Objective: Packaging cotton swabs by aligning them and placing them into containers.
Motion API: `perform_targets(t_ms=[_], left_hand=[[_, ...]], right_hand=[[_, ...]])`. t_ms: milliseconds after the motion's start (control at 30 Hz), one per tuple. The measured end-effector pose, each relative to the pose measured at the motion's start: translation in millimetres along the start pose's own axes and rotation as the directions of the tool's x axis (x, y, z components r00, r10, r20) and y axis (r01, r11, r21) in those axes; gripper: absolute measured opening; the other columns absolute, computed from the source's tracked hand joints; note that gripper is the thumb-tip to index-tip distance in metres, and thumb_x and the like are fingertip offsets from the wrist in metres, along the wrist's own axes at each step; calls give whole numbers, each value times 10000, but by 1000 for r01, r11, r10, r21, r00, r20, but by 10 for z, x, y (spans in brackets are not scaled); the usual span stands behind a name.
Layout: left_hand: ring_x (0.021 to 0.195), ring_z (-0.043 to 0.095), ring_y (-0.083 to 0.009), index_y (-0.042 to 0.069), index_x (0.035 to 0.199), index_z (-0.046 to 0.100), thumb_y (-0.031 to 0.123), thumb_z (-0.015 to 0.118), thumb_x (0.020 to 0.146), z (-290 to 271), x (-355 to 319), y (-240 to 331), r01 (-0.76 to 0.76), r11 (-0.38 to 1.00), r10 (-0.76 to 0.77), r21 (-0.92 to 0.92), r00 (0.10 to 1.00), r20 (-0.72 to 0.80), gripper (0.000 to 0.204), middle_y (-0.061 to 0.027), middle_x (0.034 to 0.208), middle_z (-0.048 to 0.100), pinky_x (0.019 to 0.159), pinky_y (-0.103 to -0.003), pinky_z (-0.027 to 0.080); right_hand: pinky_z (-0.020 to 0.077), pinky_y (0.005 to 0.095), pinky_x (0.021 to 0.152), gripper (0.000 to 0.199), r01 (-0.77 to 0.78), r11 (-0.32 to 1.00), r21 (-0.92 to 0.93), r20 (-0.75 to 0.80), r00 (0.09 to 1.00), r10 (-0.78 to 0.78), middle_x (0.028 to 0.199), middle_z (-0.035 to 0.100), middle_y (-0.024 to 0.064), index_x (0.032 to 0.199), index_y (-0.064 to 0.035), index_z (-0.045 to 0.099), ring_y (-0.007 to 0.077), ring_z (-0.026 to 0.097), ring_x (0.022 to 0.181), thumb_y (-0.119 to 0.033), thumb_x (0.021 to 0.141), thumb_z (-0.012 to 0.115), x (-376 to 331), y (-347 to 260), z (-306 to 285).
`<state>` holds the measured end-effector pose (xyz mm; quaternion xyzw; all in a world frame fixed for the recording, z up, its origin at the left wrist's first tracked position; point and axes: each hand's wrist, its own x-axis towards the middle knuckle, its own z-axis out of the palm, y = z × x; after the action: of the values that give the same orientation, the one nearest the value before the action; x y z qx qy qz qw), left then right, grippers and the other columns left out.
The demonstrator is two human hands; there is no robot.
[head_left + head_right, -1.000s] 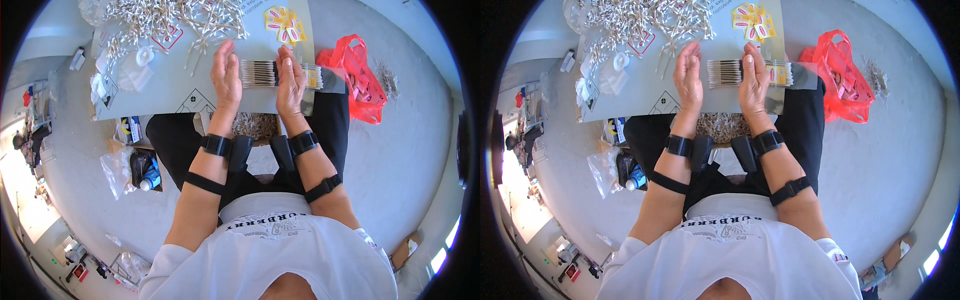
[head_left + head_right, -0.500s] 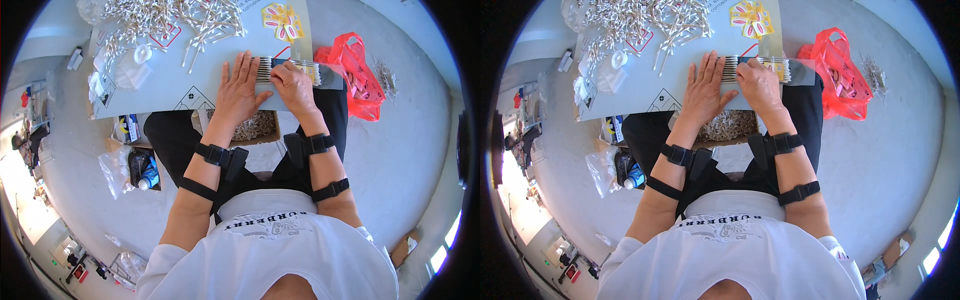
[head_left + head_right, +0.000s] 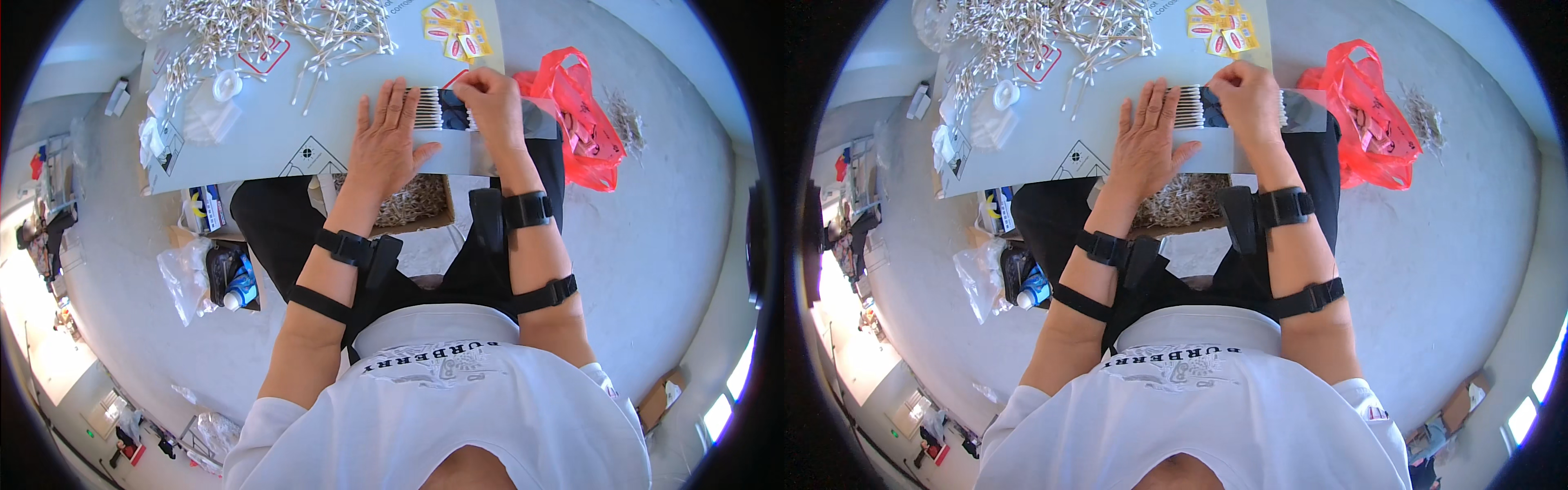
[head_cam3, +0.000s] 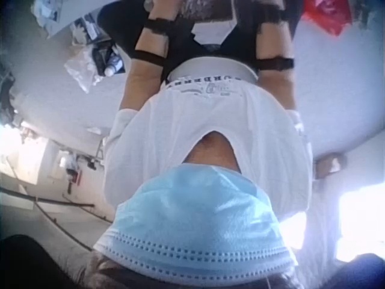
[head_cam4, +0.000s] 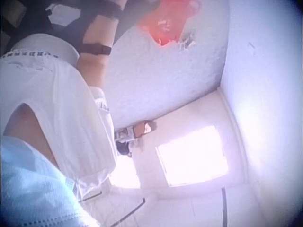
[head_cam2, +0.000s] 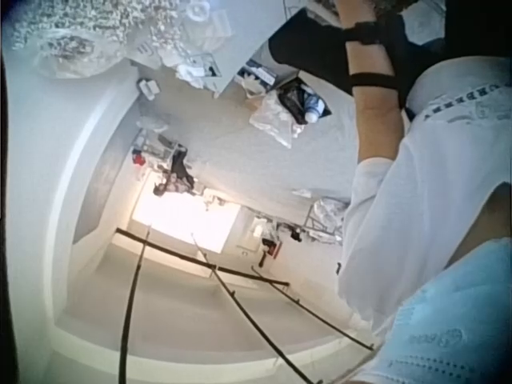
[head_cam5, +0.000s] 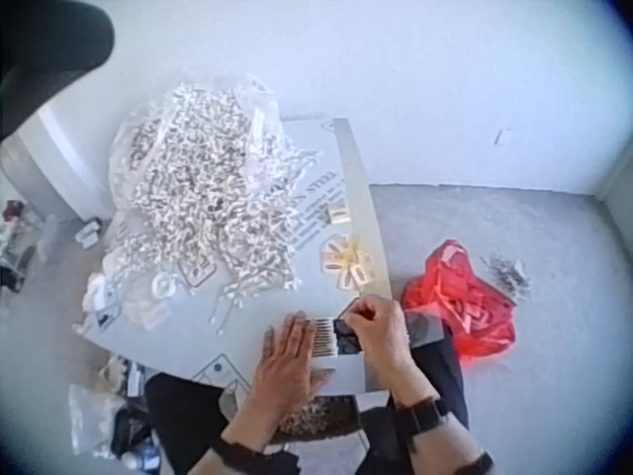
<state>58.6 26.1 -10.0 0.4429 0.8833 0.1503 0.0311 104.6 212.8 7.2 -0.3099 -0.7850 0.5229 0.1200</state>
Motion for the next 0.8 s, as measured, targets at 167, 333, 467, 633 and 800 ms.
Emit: perform_targets(t_ms=[167,333,467,633,800], left_hand=[[1494,183,-320,34,1525,264,490,583,914,-13,-13,-14,4,998,-7,-63,999,-43,827,-179,1599,225,1201,-515,118],[1477,207,-370,2,1525,237,326,549,981,35,59,-62,-53,858,-133,-510,938,-321,706,-226,1585,221,1200,-455,171],[1462,250,-345,-31,1513,232,269,467,1038,136,207,30,-71,480,-431,-874,849,-306,609,-228,1568,252,1183,-412,220],[1449,281,-312,-43,1507,243,275,439,1053,226,292,69,-69,471,-440,-880,845,-302,588,-226,1545,293,1175,-396,239],[1269,495,-323,24,1299,549,154,586,964,84,188,-59,-83,653,-387,-753,818,-425,361,-171,1355,531,1073,-385,378]], right_hand=[[534,282,833,281,23,735,678,-103,993,64,985,691,87,1096,61,656,146,655,881,-189,992,581,-256,40,100],[413,349,1095,420,81,618,782,-109,994,7,1310,578,151,1291,67,551,221,539,1242,-265,1043,488,-394,114,363],[354,348,1146,496,109,635,765,-101,994,-49,1398,508,149,1381,53,474,227,473,1319,-315,1048,472,-374,145,516],[369,292,1098,511,138,592,794,-135,990,-50,1391,520,117,1393,50,467,182,466,1294,-331,1053,463,-379,101,632],[487,252,882,268,236,629,740,-233,968,-89,1128,654,75,1179,29,634,124,609,974,-168,1007,576,-402,-9,294]])
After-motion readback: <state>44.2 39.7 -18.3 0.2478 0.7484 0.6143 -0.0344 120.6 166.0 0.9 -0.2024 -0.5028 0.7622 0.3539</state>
